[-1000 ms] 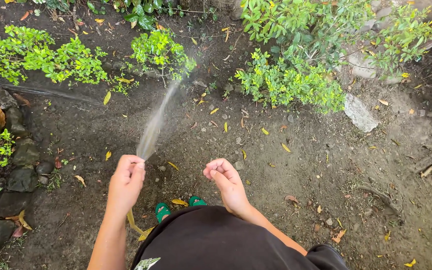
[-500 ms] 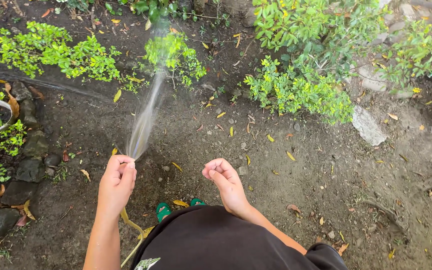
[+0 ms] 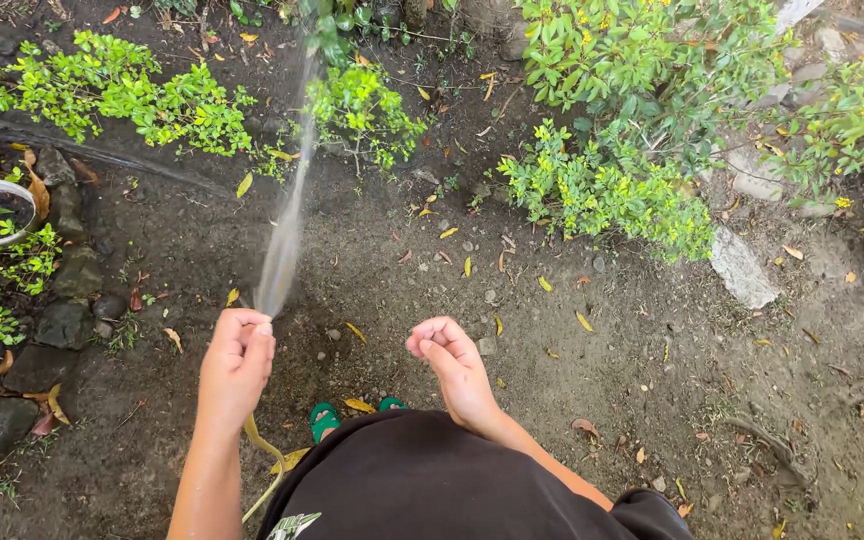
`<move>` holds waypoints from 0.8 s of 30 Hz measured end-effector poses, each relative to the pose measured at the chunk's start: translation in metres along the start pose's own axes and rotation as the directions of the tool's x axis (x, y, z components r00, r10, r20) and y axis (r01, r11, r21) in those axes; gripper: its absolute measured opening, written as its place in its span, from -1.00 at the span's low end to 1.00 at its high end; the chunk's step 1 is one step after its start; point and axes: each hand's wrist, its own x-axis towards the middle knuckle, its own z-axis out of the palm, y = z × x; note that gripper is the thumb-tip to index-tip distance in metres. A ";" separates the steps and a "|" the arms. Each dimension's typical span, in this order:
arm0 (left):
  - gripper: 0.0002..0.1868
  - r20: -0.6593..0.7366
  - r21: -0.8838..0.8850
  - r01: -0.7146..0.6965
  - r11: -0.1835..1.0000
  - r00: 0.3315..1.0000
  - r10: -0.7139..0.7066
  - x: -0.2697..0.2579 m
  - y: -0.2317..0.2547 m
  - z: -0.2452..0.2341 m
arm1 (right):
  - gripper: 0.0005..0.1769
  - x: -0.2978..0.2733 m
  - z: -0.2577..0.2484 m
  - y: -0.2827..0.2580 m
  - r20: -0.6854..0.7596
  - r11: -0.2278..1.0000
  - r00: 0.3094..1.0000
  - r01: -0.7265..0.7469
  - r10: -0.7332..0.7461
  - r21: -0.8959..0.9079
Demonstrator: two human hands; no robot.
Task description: Watering various potted and ground plants in a garden using a hose
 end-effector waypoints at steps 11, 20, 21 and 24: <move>-0.81 -0.089 -0.012 0.027 1.000 0.996 -0.028 0.005 -0.005 -0.012 | -0.80 0.003 0.002 0.003 0.008 1.000 1.000 -0.006 0.006 -0.010; -0.84 0.020 -0.055 0.041 0.998 0.999 -0.039 0.007 -0.013 -0.016 | -0.81 0.011 0.012 0.010 -0.006 0.999 1.000 -0.031 0.030 -0.022; -0.88 0.032 -0.112 0.006 0.994 0.999 -0.002 0.011 -0.023 -0.019 | -0.81 0.013 0.015 0.012 -0.014 0.999 0.999 -0.032 0.032 -0.024; -0.89 -0.043 -0.125 -0.012 0.992 0.999 0.006 0.019 -0.029 -0.031 | -0.81 0.020 0.026 0.017 -0.042 0.999 0.999 -0.035 0.034 -0.023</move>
